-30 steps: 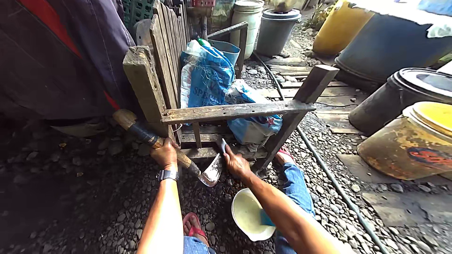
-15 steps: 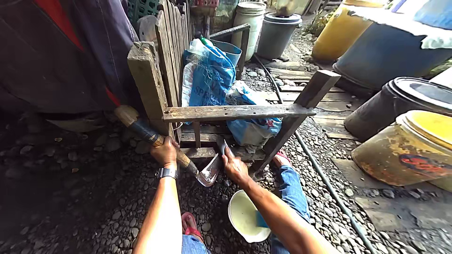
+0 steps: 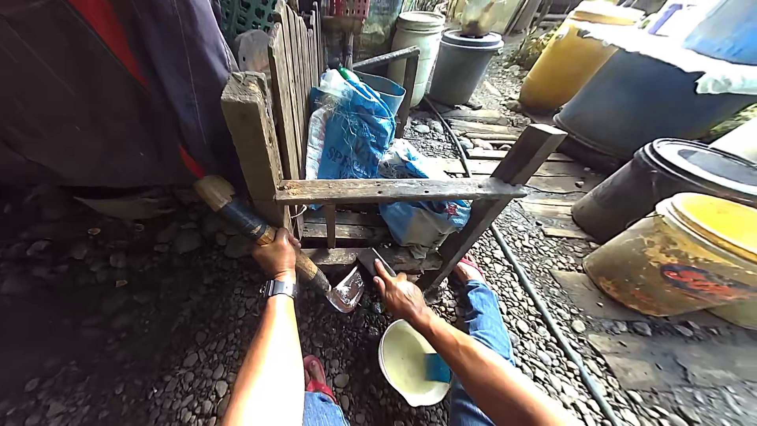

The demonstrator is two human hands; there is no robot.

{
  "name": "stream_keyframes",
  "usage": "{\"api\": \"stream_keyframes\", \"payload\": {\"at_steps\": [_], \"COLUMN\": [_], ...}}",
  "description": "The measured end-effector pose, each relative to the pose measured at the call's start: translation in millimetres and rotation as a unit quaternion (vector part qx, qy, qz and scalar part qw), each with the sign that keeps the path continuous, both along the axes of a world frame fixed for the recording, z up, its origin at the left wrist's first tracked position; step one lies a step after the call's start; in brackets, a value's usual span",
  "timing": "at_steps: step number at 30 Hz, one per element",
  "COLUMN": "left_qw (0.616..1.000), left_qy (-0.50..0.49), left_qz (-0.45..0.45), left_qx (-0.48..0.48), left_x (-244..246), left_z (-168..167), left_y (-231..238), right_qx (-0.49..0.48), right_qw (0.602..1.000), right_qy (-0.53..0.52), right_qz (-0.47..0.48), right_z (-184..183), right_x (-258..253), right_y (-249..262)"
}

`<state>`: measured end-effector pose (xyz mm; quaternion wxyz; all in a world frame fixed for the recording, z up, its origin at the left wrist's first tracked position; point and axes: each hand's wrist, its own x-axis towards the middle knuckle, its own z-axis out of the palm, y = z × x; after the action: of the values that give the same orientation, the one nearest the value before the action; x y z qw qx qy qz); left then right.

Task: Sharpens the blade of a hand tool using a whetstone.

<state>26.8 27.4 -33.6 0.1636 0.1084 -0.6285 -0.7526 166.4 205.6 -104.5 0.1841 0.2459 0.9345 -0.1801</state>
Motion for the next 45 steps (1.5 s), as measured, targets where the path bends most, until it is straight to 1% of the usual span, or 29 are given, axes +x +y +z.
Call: {"api": "stream_keyframes", "payload": {"at_steps": [1,4,6,8,10,12,15,17,19,21,25,27,28,30,32,33,36,38,39,42,43,45], "left_qw": [1.000,1.000,1.000,1.000,1.000,1.000,1.000,1.000,1.000,1.000,0.999,0.999,0.999,0.999,0.999,0.999,0.999,0.999,0.999,0.999,0.999,0.998], "left_qy": [0.000,-0.001,-0.004,-0.004,0.010,0.016,0.017,0.015,0.018,0.019,0.026,0.018,0.015,0.018,0.019,0.022,0.025,0.031,0.034,0.037,0.040,0.047], "left_qz": [-0.003,-0.003,-0.001,-0.001,0.001,0.001,0.007,0.010,0.011,0.010,0.006,0.011,0.011,0.012,0.015,0.016,0.015,0.014,0.013,0.007,0.005,0.005], "left_qx": [-0.004,-0.012,-0.008,-0.005,-0.010,-0.016,-0.019,-0.018,-0.014,-0.013,-0.020,-0.024,-0.027,-0.033,-0.043,-0.043,-0.039,-0.039,-0.037,-0.030,-0.032,-0.035], "left_x": [1.6,1.5,0.7,-1.2,-2.6,-2.0,-1.9,-1.2,-1.6,-1.5,-1.5,-1.2,-0.4,-1.7,-1.7,-1.6,1.3,0.8,1.2,0.6,0.3,-0.5], "left_z": [-0.2,-0.4,-0.5,0.0,-0.4,-2.5,-1.1,-1.1,-1.5,-1.4,-1.6,-0.7,-0.9,-1.0,-0.2,-0.1,-1.3,-1.6,-2.3,-4.5,-5.5,-7.1], "left_y": [-0.6,-1.7,-0.6,0.0,-0.3,0.7,1.0,2.1,3.1,2.1,3.0,3.6,4.1,4.1,2.9,3.6,3.9,3.4,3.2,2.4,1.7,1.5], "right_qx": [-0.004,-0.017,-0.012,0.003,0.010,-0.005,-0.022,-0.021,-0.015,-0.017,-0.057,-0.077,-0.082,-0.081,-0.077,-0.078,-0.107,-0.116,-0.116,-0.097,-0.091,-0.090], "right_qw": [1.000,0.997,0.998,1.000,1.000,1.000,0.998,0.999,1.000,0.999,0.997,0.995,0.995,0.996,0.996,0.996,0.993,0.991,0.991,0.994,0.994,0.994], "right_qy": [0.007,-0.035,-0.030,-0.020,-0.016,-0.008,-0.037,-0.028,-0.017,-0.021,-0.022,-0.009,0.008,0.032,0.029,0.031,0.029,0.030,0.035,0.039,0.043,0.066], "right_qz": [-0.015,-0.059,-0.050,-0.010,0.015,-0.008,-0.050,-0.038,0.001,0.019,-0.050,-0.067,-0.055,0.001,0.034,0.027,-0.045,-0.068,-0.058,0.030,0.041,0.012], "right_z": [1.7,14.2,13.1,8.6,5.6,7.4,16.8,14.5,11.2,10.7,15.3,12.4,7.5,-1.1,-6.6,-6.1,3.7,5.3,2.4,-14.2,-19.3,-18.8], "right_x": [-7.9,-39.2,-30.7,-10.2,-2.3,-13.7,-41.7,-31.2,-8.8,-2.0,-38.7,-38.6,-28.7,-6.6,-2.2,-9.3,-39.2,-43.4,-35.4,-3.4,-0.5,-13.1], "right_y": [4.0,9.4,5.3,-0.7,-0.1,7.4,9.4,4.0,-1.6,0.5,15.7,10.7,6.5,-1.5,-1.9,3.8,18.6,14.8,9.2,-1.1,1.3,13.5]}}
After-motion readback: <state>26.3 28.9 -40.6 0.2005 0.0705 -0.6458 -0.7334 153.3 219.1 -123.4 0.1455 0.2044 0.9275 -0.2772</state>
